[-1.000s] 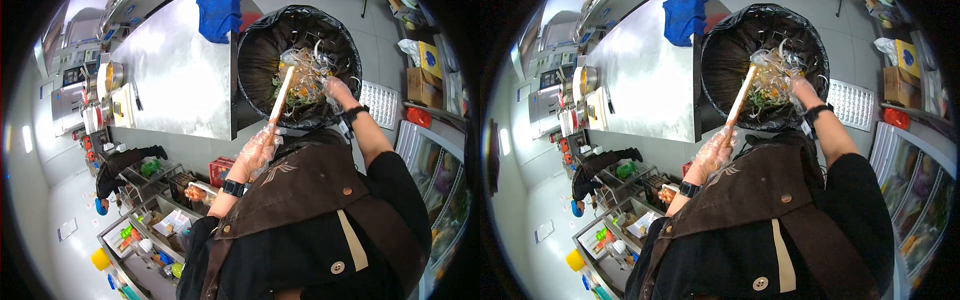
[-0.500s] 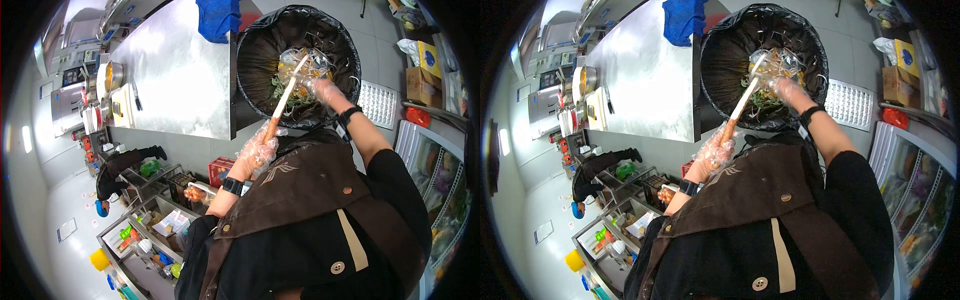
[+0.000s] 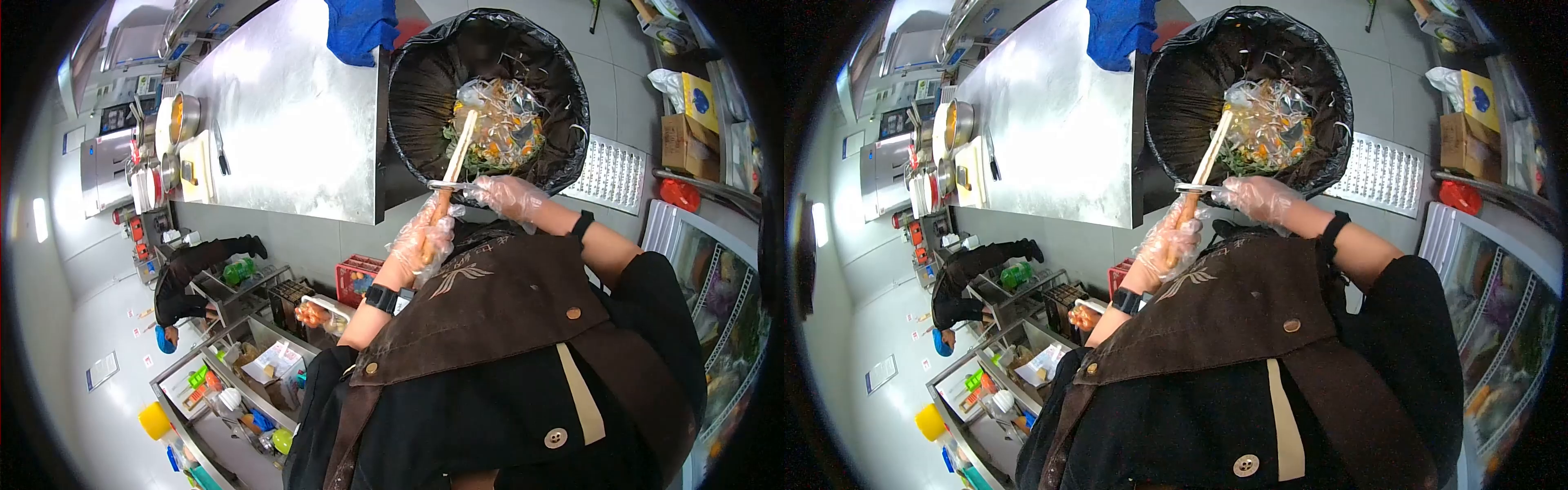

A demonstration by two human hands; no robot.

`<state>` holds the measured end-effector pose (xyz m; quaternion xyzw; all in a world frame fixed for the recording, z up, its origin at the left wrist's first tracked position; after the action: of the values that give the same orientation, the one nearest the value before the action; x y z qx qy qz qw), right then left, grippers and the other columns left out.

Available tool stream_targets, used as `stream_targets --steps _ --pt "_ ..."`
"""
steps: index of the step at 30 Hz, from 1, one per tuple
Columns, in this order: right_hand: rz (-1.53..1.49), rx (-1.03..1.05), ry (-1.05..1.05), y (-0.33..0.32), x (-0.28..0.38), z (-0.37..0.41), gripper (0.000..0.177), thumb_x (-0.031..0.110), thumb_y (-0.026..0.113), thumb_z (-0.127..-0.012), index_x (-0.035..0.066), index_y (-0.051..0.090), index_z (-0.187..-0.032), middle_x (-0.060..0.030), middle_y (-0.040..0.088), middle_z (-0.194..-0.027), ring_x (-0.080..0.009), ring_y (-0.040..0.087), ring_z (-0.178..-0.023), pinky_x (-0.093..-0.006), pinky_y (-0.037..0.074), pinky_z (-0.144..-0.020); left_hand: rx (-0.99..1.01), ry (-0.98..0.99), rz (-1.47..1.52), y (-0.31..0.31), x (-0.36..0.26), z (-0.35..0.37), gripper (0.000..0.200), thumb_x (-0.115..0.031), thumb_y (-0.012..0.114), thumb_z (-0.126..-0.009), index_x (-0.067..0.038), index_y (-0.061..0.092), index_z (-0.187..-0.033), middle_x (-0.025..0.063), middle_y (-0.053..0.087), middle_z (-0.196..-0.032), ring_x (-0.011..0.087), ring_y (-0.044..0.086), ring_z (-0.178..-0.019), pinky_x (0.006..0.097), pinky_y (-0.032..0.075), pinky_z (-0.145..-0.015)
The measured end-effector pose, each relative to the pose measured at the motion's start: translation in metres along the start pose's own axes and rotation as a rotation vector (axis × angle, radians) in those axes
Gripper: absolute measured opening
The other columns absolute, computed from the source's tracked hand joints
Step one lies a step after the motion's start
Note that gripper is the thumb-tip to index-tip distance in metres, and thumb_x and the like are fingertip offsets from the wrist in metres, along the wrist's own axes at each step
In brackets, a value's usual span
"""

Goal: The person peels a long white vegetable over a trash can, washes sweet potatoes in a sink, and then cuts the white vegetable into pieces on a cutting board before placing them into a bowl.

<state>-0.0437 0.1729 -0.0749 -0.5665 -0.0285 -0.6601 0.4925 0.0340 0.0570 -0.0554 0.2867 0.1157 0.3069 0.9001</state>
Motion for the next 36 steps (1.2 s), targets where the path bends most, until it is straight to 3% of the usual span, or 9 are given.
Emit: stream_targets --steps 4,11,15,16,17,18,20,27,36 --pt "0.035 -0.246 -0.066 -0.038 -0.047 -0.029 0.027 0.027 0.041 -0.092 0.005 0.056 -0.095 -0.0179 0.061 -0.087 -0.0344 0.059 -0.083 -0.04 0.047 -0.072 0.249 -0.153 0.119 0.023 0.014 0.012 0.03 -0.036 0.043 -0.093 -0.009 0.047 -0.107 0.0012 0.042 -0.062 0.0085 0.038 -0.042 0.0183 0.034 -0.032" --pt "0.241 -0.213 0.5 -0.065 -0.233 -0.044 0.022 0.018 0.054 -0.082 0.002 0.062 -0.095 -0.0208 0.061 -0.098 -0.0339 0.06 -0.089 -0.0398 0.049 -0.075 0.132 -0.057 -0.005 0.006 0.008 0.032 0.034 -0.037 0.041 -0.094 -0.004 0.045 -0.098 0.0 0.04 -0.055 0.0076 0.034 -0.035 0.0199 0.028 -0.028" --pt "-0.446 -0.331 0.458 -0.088 -0.093 0.012 0.033 0.035 0.041 -0.093 0.007 0.057 -0.102 -0.0077 0.061 -0.078 -0.0173 0.055 -0.065 -0.0324 0.048 -0.063 0.221 -0.145 0.14 0.006 0.008 0.036 0.034 -0.038 0.04 -0.094 -0.005 0.047 -0.094 -0.0001 0.039 -0.051 0.0072 0.033 -0.033 0.0201 0.026 -0.027" --pt "-0.263 -0.462 0.028 -0.081 -0.075 -0.002 0.03 0.03 0.041 -0.094 0.008 0.057 -0.107 -0.0088 0.061 -0.084 -0.014 0.055 -0.071 -0.0307 0.047 -0.066 0.243 -0.167 0.149 0.007 0.009 0.036 0.034 -0.038 0.04 -0.094 -0.005 0.047 -0.093 -0.0002 0.039 -0.051 0.0071 0.033 -0.033 0.0203 0.026 -0.027" --pt "-0.214 -0.271 0.108 -0.066 -0.046 0.004 0.03 0.024 0.039 -0.094 0.009 0.054 -0.115 -0.0132 0.062 -0.088 -0.0248 0.06 -0.081 -0.0337 0.049 -0.071 0.245 -0.172 0.148 0.004 0.009 0.035 0.034 -0.038 0.04 -0.094 -0.005 0.047 -0.093 -0.0002 0.039 -0.051 0.0071 0.033 -0.033 0.0203 0.026 -0.027" --pt "0.387 -0.547 -0.45 -0.062 0.014 0.025 0.026 0.018 0.043 -0.093 0.011 0.056 -0.114 -0.0142 0.062 -0.088 -0.0244 0.06 -0.08 -0.0328 0.049 -0.07 0.298 -0.172 0.147 0.004 0.009 0.033 0.032 -0.036 0.04 -0.094 -0.005 0.046 -0.097 -0.0002 0.039 -0.054 0.007 0.035 -0.035 0.0199 0.028 -0.028" --pt "-0.167 -0.136 0.03 -0.024 -0.009 0.011 0.022 0.011 0.046 -0.09 0.011 0.057 -0.11 -0.0121 0.062 -0.084 -0.0238 0.06 -0.078 -0.0328 0.049 -0.067 0.355 -0.179 0.142 0.01 0.011 0.032 0.03 -0.034 0.041 -0.094 -0.006 0.046 -0.102 -0.0002 0.04 -0.057 0.0068 0.036 -0.037 0.0194 0.029 -0.028" --pt "-0.16 -0.546 0.378 -0.085 -0.1 0.011 0.03 0.027 0.041 -0.092 0.003 0.057 -0.1 -0.0211 0.06 -0.094 -0.0371 0.055 -0.089 -0.0382 0.045 -0.077 0.258 -0.166 0.145 0.009 0.016 0.027 0.03 -0.034 0.038 -0.095 -0.005 0.046 -0.1 -0.0005 0.042 -0.058 0.0075 0.035 -0.037 0.0205 0.029 -0.029" --pt "-0.3 -0.469 -0.037 -0.051 -0.048 0.015 0.031 0.02 0.043 -0.092 0.002 0.054 -0.113 -0.0232 0.059 -0.095 -0.0396 0.056 -0.084 -0.0444 0.045 -0.076 0.354 -0.239 0.283 0.027 0.021 0.038 0.025 -0.031 0.037 -0.095 -0.008 0.044 -0.097 -0.0011 0.043 -0.06 0.0081 0.04 -0.04 0.0215 0.031 -0.031"
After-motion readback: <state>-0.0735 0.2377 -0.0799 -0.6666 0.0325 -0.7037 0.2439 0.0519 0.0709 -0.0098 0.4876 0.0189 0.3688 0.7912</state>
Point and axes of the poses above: each hand's wrist, its own z-axis away from the middle knuckle, its own y-axis out of the palm, x = y × z, the point moved 10 cm from there along -z, towards the middle knuckle
